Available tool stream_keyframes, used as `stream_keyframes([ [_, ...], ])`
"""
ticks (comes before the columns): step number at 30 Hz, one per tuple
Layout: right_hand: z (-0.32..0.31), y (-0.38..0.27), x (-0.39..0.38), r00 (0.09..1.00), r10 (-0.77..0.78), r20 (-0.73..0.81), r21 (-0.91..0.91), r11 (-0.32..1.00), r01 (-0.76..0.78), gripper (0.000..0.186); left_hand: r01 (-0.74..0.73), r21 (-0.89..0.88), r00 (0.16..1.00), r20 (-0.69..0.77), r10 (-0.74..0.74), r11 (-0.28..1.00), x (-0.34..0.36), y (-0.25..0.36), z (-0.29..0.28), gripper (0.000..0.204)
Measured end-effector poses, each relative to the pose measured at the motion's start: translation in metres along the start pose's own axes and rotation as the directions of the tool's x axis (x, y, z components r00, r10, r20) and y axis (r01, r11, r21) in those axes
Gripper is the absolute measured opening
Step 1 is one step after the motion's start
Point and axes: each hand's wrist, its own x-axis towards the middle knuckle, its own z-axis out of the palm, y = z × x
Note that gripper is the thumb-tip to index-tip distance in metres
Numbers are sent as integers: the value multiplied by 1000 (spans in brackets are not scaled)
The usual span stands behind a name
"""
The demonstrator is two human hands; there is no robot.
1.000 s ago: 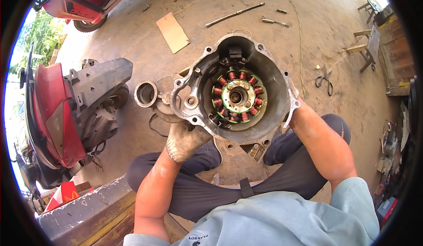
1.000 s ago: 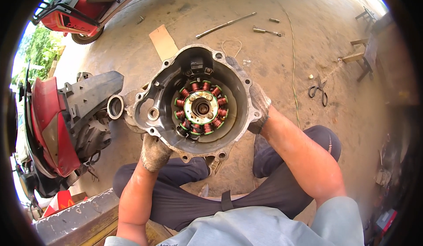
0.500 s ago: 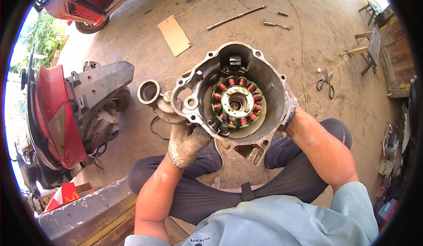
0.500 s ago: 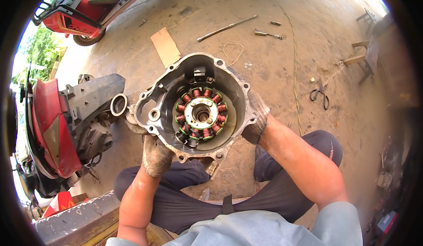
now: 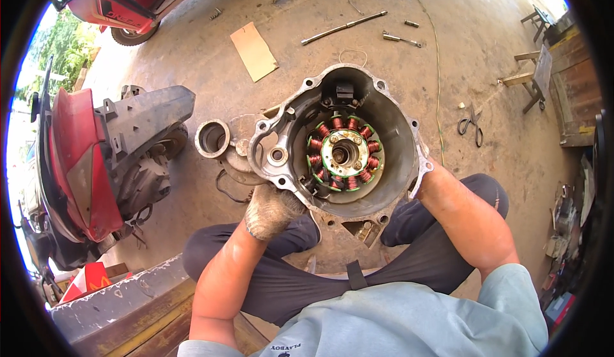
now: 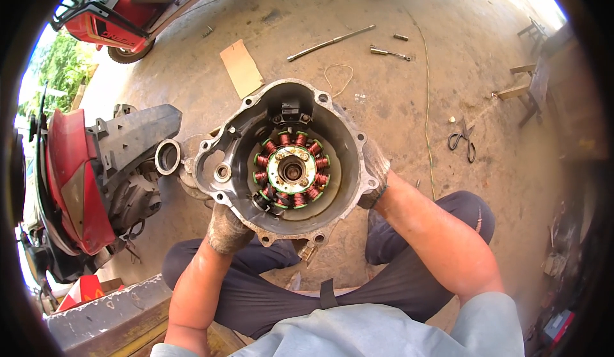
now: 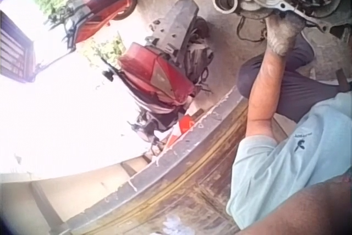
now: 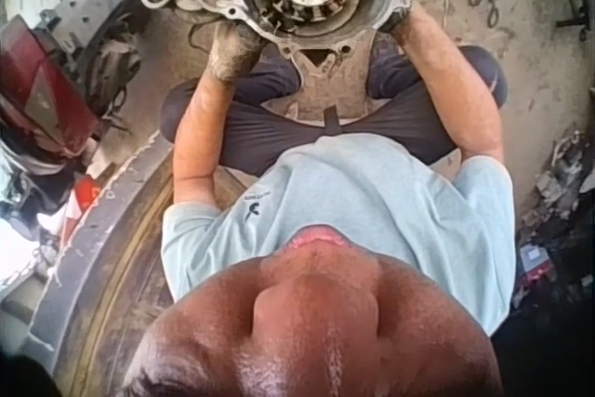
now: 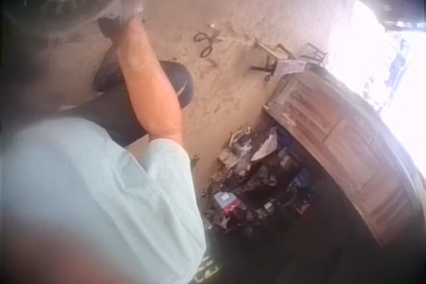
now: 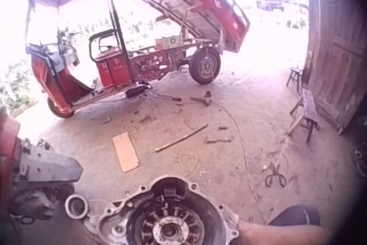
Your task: The person holds an engine component with gloved hands and cleans out the interior of a small mechanical part using a tool. The person then picks up a wire and works on its connector, scraping the interior with the tool before standing up and reaching toward the engine of a red tricycle.
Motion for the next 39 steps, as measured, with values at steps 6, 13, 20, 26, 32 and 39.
stream_keyframes([
  [6, -3, 1, 5, 999, 30, -12, 9, 1000, -30, 41, 196, -862, 966, 252, 60, 468, -11, 7, 0, 65],
  [13, 46, -73, 3, 973, -118, -197, -257, 964, 65, 40, 248, -843, 968, 197, -155, 478, -26, 19, 2, 99],
  [20, 101, -117, -8, 940, -164, -299, -572, 819, -39, 56, 138, -711, 990, 126, -68, 690, -24, 13, 4, 53],
  [26, 117, -87, 7, 922, -349, -166, -984, 125, -130, 64, 56, -403, 993, 120, -8, 913, -22, 5, 8, 37],
  [32, 108, -59, 23, 830, -509, -229, -973, 127, -191, 48, 50, 42, 978, 201, -58, 998, -26, 0, 9, 47],
  [39, 89, -38, 34, 767, -634, -94, -996, 57, -75, 31, 28, 64, 985, 165, -38, 998, -31, -6, 12, 42],
])
